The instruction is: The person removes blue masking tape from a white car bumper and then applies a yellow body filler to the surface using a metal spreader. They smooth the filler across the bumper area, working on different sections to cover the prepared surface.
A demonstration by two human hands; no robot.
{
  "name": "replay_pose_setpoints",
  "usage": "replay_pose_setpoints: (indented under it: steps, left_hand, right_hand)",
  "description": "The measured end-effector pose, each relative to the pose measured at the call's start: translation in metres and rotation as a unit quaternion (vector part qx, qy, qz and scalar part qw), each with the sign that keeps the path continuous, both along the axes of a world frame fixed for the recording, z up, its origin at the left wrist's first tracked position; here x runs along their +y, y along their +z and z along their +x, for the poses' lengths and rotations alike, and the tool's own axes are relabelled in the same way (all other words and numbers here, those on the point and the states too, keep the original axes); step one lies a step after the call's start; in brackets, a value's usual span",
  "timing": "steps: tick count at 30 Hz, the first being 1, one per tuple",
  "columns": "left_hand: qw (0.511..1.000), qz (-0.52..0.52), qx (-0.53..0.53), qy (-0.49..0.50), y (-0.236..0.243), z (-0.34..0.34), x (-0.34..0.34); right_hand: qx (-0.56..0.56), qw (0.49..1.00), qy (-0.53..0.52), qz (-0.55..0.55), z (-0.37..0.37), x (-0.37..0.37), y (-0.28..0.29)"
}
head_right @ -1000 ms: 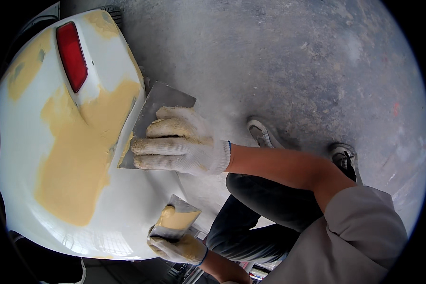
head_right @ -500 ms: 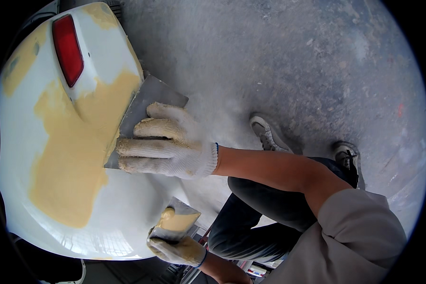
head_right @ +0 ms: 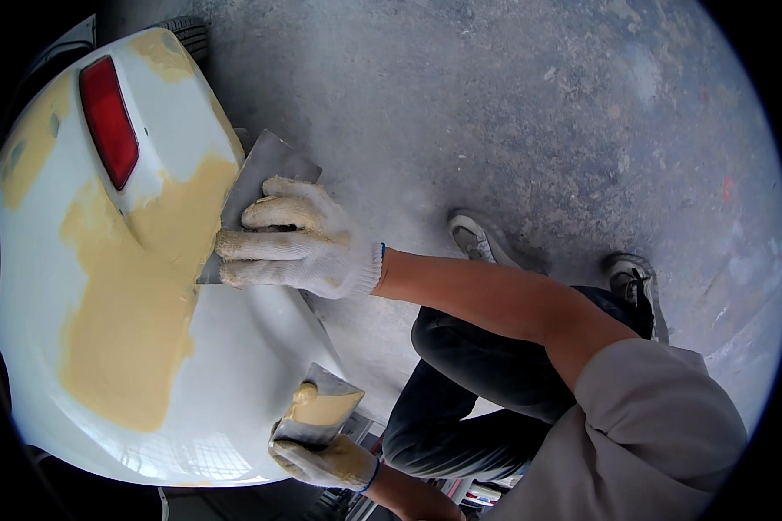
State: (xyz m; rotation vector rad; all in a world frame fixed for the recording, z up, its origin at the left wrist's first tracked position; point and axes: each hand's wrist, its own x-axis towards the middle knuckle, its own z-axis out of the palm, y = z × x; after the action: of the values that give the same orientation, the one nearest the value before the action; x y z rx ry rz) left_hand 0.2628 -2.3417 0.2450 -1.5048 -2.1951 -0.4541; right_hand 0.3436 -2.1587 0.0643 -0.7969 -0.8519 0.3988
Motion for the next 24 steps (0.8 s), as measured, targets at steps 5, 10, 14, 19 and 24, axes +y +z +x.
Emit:
replay_pose_setpoints:
  steps: [5, 10, 14, 19, 24]
  left_hand:
    - [0.999, 0.019, -0.026, 0.003, -0.001, -0.005, -0.004]
    - [0.997, 0.029, -0.068, -0.005, -0.002, 0.003, -0.001]
    - [0.996, 0.033, -0.078, -0.007, -0.003, -0.004, -0.003]
    - [0.995, 0.041, -0.087, -0.024, -0.005, -0.007, -0.002]
    - [0.993, 0.057, -0.098, -0.019, -0.002, 0.004, 0.004]
  right_hand:
    - [-0.064, 0.995, -0.076, 0.016, 0.011, -0.004, 0.003]
    - [-0.085, 0.995, -0.056, 0.013, 0.014, -0.007, 0.004]
    - [-0.085, 0.995, -0.044, 0.036, 0.022, -0.009, 0.011]
    - [-0.066, 0.997, 0.017, 0.021, 0.011, -0.014, 0.021]
    - [-0.075, 0.997, -0.033, 0.007, 0.021, -0.022, 0.017]
